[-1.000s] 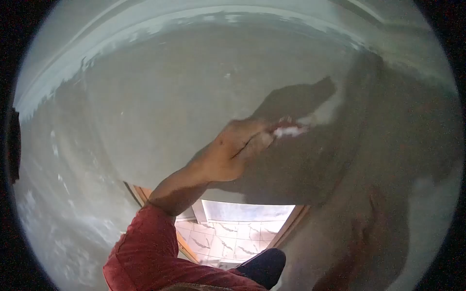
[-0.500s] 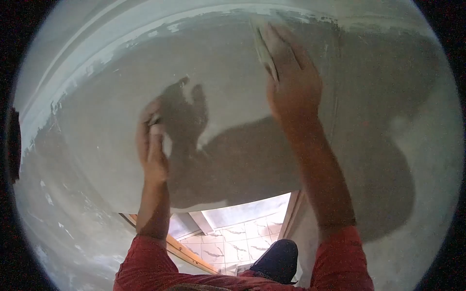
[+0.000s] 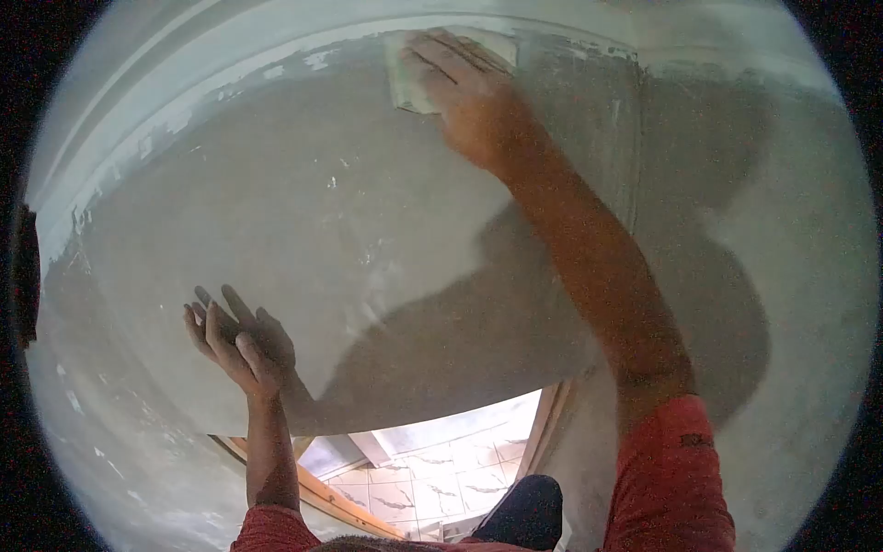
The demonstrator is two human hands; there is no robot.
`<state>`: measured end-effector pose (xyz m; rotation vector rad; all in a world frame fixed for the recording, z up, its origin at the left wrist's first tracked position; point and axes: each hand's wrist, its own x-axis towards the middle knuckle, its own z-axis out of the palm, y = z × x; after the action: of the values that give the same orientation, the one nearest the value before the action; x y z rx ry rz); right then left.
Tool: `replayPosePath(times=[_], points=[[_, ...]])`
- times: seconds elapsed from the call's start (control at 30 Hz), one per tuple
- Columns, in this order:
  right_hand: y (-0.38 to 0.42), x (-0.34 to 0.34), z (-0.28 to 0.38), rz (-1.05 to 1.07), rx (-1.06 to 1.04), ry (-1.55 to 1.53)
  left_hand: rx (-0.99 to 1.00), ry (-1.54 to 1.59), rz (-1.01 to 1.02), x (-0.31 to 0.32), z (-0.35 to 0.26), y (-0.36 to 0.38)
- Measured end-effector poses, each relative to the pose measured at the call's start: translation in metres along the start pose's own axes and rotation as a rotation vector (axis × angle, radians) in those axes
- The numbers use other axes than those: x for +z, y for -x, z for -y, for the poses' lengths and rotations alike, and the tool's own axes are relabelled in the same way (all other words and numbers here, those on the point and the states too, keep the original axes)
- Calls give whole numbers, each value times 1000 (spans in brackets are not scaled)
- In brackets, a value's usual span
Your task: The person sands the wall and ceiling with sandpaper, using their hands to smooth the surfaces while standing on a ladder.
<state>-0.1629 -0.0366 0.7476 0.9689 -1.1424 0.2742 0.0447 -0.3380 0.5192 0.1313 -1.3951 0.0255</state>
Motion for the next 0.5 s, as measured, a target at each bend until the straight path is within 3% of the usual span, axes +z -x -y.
replayPosePath(times=[0.03,0.17,0.27,0.33,0.43,0.5], points=[[-4,-2,-5,44,-118,-27,-1,25,-13,2,-1,0],[-8,-1,-11,62,-122,22,-64,73,-3,0,-1,2],[-11,11,18,85,-75,114,-59,25,-1,2,-8,-2],[-19,15,25,-25,53,0,-56,28,2,3,-5,-1],[-33,8,41,33,93,-87,-55,34,11,1,-4,0],[-39,4,43,35,12,-87,-45,56,20,3,-5,-1]])
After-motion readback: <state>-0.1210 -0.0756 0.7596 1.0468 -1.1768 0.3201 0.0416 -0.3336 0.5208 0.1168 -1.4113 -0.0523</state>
